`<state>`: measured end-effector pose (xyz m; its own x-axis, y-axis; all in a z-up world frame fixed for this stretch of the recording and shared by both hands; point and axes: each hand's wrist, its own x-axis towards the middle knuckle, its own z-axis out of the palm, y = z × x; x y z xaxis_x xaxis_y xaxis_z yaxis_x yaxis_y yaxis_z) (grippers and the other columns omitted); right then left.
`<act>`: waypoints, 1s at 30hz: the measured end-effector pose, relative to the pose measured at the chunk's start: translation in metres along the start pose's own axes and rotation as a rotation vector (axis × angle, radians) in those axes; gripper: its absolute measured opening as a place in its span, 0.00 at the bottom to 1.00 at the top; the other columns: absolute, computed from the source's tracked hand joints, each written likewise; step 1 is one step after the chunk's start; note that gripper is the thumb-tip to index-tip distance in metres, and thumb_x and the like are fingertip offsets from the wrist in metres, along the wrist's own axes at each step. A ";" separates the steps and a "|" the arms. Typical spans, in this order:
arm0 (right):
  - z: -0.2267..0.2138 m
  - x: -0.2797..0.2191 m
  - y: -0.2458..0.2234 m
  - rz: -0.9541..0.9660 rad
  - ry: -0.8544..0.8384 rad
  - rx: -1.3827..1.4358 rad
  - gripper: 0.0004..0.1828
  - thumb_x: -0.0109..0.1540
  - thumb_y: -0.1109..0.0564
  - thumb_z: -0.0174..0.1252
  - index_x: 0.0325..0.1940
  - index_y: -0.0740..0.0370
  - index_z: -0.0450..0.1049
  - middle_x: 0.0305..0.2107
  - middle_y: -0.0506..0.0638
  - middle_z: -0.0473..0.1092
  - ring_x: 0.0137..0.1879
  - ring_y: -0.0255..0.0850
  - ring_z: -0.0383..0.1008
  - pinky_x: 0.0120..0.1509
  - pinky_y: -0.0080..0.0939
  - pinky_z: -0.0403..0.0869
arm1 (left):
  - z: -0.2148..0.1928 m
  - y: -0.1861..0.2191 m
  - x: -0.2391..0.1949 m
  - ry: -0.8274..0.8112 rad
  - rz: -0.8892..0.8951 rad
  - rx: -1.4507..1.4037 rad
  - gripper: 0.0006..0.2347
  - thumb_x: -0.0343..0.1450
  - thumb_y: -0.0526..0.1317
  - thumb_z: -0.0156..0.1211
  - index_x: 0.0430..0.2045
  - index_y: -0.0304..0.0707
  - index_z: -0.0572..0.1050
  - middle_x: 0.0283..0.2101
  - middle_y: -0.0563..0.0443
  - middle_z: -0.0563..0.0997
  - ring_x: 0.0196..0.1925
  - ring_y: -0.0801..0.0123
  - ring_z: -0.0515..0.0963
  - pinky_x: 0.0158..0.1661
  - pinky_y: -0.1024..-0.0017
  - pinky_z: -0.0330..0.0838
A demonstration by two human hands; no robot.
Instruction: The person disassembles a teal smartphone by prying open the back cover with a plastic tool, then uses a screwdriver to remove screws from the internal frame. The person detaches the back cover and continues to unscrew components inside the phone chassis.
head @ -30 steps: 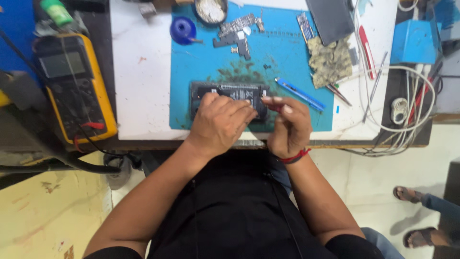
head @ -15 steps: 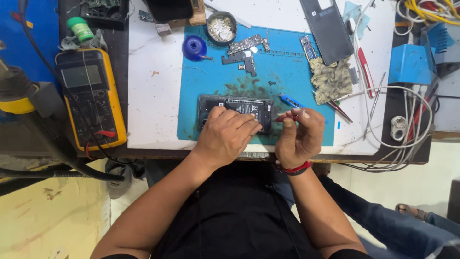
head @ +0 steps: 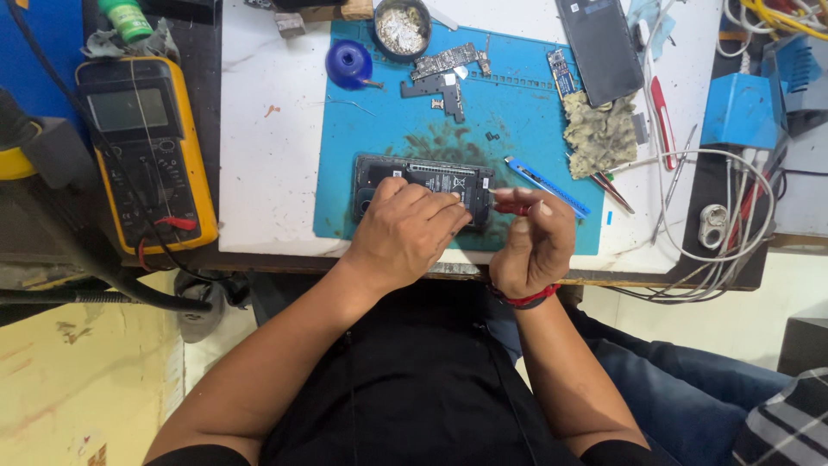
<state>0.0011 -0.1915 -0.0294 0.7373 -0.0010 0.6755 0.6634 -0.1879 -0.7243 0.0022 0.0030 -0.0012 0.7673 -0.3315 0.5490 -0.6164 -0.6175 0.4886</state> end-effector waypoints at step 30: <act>0.000 0.009 0.002 0.037 -0.019 0.033 0.22 0.72 0.71 0.44 0.67 0.55 0.64 0.59 0.59 0.68 0.54 0.42 0.80 0.53 0.37 0.81 | -0.026 -0.049 0.033 -0.030 -0.271 0.288 0.15 0.74 0.34 0.65 0.56 0.37 0.80 0.54 0.51 0.78 0.51 0.60 0.75 0.51 0.60 0.65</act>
<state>0.0092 -0.1922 -0.0245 0.7637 0.0116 0.6454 0.6390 -0.1555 -0.7533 0.0533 0.0403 0.0105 0.9026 -0.1475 0.4044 -0.3197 -0.8587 0.4005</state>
